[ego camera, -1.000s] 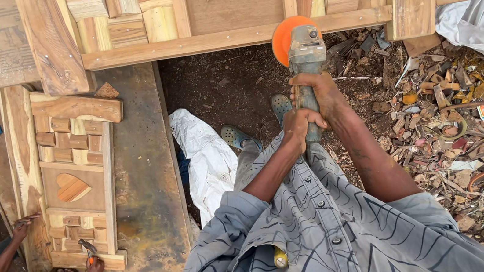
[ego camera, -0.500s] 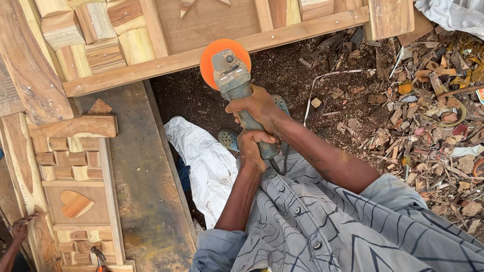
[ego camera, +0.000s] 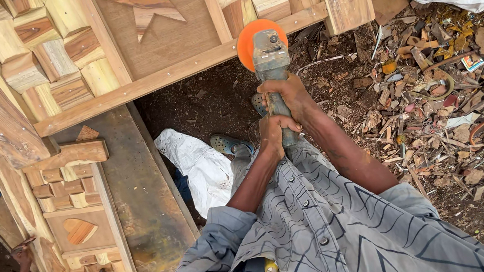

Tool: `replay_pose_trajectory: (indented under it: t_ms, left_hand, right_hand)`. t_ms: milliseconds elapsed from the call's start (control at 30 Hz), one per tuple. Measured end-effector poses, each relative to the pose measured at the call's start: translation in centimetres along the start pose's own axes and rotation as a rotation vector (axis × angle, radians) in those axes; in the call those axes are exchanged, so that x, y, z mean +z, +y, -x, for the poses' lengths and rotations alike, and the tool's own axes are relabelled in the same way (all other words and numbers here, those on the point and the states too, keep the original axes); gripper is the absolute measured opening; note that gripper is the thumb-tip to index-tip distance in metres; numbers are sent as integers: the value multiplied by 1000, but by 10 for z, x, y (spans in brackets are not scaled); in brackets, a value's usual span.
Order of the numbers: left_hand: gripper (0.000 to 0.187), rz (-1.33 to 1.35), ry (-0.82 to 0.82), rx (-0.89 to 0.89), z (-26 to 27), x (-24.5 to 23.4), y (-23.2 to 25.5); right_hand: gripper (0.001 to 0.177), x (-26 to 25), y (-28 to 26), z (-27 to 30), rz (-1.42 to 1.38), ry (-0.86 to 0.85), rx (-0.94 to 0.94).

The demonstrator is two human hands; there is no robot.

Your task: The person uses an angle grinder with an orange sanding disc to smooth the surface of a wooden decorative panel featuring a star and geometric patterns. The person moves the tool across the panel's surface and edges, generating sawdust, while another person works on a separate wooden piece nearby.

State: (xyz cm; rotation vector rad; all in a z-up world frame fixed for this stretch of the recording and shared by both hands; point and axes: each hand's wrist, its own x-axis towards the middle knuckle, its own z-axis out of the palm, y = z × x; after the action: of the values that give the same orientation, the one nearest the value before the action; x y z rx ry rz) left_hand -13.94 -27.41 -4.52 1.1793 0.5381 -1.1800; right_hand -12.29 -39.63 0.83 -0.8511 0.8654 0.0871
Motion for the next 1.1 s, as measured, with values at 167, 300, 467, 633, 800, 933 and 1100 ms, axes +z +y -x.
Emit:
replay_pose_trajectory:
  t_ms: [167, 300, 467, 633, 800, 933, 1100]
  left_hand:
    - [7, -81, -37, -36, -7, 17, 2]
    - [7, -105, -54, -52, -10, 27, 3]
    - [9, -164, -73, -87, -17, 38, 7]
    - [9, -172, -68, -105, -27, 50, 5]
    - [5, -169, -96, -111, -40, 46, 7]
    - [5, -125, -144, -140, -50, 41, 12]
    - [6, -191, -130, -130, -54, 47, 11]
  right_hand:
    - [31, -21, -9, 0, -68, 48, -12]
    - [33, -35, -11, 0, -87, 79, -30]
    - [33, -49, -17, -4, -151, 103, -55]
    - [30, -59, -24, -6, -139, 130, -67]
    - [32, -59, -27, -9, -169, 155, -75]
    - [33, -57, -30, -15, -171, 168, -89]
    - [35, -64, -29, -19, -213, 145, -100]
